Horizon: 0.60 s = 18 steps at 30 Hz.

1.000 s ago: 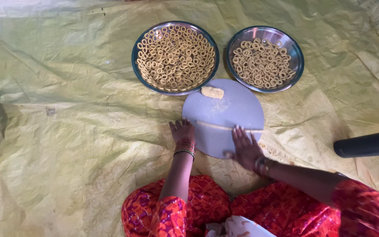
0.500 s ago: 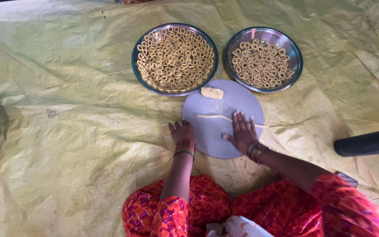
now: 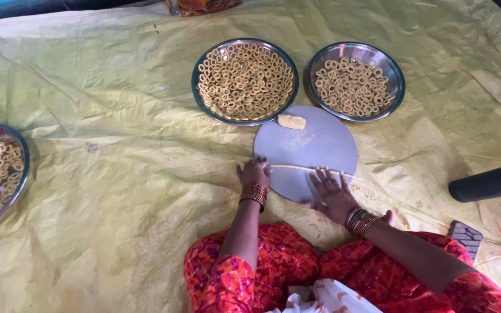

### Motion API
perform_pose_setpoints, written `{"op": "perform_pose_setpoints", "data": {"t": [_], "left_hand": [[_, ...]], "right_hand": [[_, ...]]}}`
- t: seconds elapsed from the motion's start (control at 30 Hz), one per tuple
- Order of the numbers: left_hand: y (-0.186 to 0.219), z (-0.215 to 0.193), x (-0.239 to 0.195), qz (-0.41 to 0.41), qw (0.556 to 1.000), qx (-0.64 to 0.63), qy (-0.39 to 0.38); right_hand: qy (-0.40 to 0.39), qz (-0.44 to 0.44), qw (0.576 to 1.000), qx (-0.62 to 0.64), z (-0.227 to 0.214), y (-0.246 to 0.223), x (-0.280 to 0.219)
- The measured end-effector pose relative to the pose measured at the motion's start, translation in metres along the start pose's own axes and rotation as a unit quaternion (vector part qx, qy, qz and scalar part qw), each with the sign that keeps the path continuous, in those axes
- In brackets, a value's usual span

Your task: The person sits on the floor and shapes dough into small rings by hand. They roll small pieces of dough into thin ropes, join the ends to form circles, and place the finished rings into metal bowls.

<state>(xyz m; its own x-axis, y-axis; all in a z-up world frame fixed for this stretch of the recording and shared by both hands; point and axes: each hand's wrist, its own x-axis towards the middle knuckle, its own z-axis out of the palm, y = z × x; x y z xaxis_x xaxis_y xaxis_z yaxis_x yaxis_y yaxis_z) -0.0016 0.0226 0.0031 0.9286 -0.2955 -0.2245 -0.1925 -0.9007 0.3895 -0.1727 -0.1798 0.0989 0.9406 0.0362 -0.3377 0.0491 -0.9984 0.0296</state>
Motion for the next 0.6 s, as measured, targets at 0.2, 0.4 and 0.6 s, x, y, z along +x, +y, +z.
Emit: {"op": "perform_pose_setpoints", "data": {"t": [0.2, 0.4, 0.6], "left_hand": [[0.002, 0.041, 0.020, 0.099, 0.979, 0.053, 0.169], [-0.001, 0.018, 0.018, 0.089, 0.986, 0.003, 0.140], [-0.012, -0.046, -0.001, -0.015, 0.963, -0.189, 0.191]], "right_hand": [[0.058, -0.033, 0.998, -0.010, 0.000, 0.013, 0.007], [0.070, -0.056, 0.996, -0.001, 0.010, 0.007, 0.010], [0.023, -0.061, 0.997, 0.045, 0.007, -0.057, 0.052]]}}
